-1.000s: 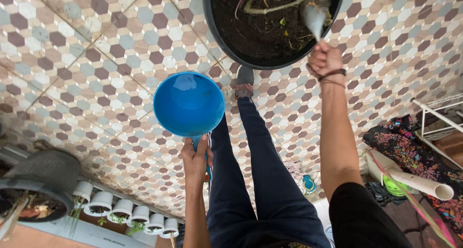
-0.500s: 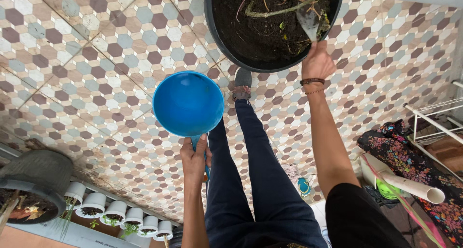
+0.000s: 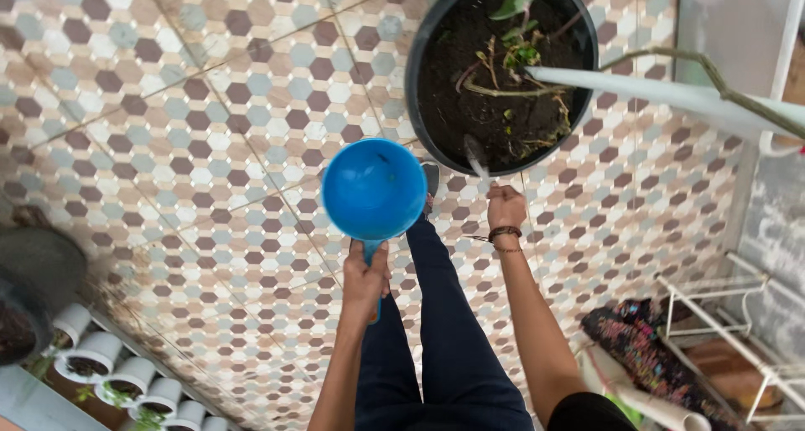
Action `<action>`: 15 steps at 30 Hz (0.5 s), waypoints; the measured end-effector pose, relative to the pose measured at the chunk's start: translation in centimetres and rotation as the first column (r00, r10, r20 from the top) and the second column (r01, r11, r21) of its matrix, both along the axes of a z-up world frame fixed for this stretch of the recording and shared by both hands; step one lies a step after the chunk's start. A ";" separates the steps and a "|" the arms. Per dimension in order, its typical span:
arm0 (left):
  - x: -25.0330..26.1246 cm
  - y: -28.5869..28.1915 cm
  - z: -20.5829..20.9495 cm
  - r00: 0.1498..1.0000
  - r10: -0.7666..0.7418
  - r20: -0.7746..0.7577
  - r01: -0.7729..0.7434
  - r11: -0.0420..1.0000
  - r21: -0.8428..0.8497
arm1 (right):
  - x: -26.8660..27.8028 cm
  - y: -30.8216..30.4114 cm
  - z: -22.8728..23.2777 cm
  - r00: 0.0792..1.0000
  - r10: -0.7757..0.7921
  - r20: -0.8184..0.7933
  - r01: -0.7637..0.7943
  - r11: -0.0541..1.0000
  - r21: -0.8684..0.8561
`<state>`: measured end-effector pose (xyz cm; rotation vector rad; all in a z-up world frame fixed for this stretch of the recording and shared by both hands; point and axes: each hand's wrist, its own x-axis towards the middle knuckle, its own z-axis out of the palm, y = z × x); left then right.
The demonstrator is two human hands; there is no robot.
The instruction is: The person uses a small hand trowel to loosen soil and remove weeds from several potted plants on a tiled balcony. They pull out weeds by hand and place them into a blue plastic scoop held in the other hand, moving between multiple pots.
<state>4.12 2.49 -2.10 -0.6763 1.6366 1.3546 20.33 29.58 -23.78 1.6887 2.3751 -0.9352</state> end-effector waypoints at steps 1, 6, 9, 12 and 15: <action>0.3 0.0 0.1 1.000 0.007 -0.006 -0.007 1.000 0.023 | 0.1 0.3 -1.4 0.969 -0.247 -0.027 0.225 0.918 -0.326; 1.4 1.0 1.4 0.995 0.103 -0.001 -0.103 0.993 0.058 | -3.5 2.9 -5.0 0.723 -0.638 0.264 0.436 0.126 -0.891; 1.2 1.5 3.0 0.998 0.067 -0.013 -0.067 0.997 0.047 | -5.7 3.6 -3.3 0.744 -0.658 0.116 0.331 0.212 -0.919; 1.6 0.8 3.5 1.000 -0.005 -0.025 0.006 0.997 0.074 | -6.9 3.2 -2.4 0.742 -0.658 0.131 0.386 0.259 -0.885; 2.0 0.2 4.3 0.997 0.074 0.023 -0.076 0.993 0.095 | -7.4 1.0 -2.0 0.749 -0.515 0.417 0.645 0.421 -0.638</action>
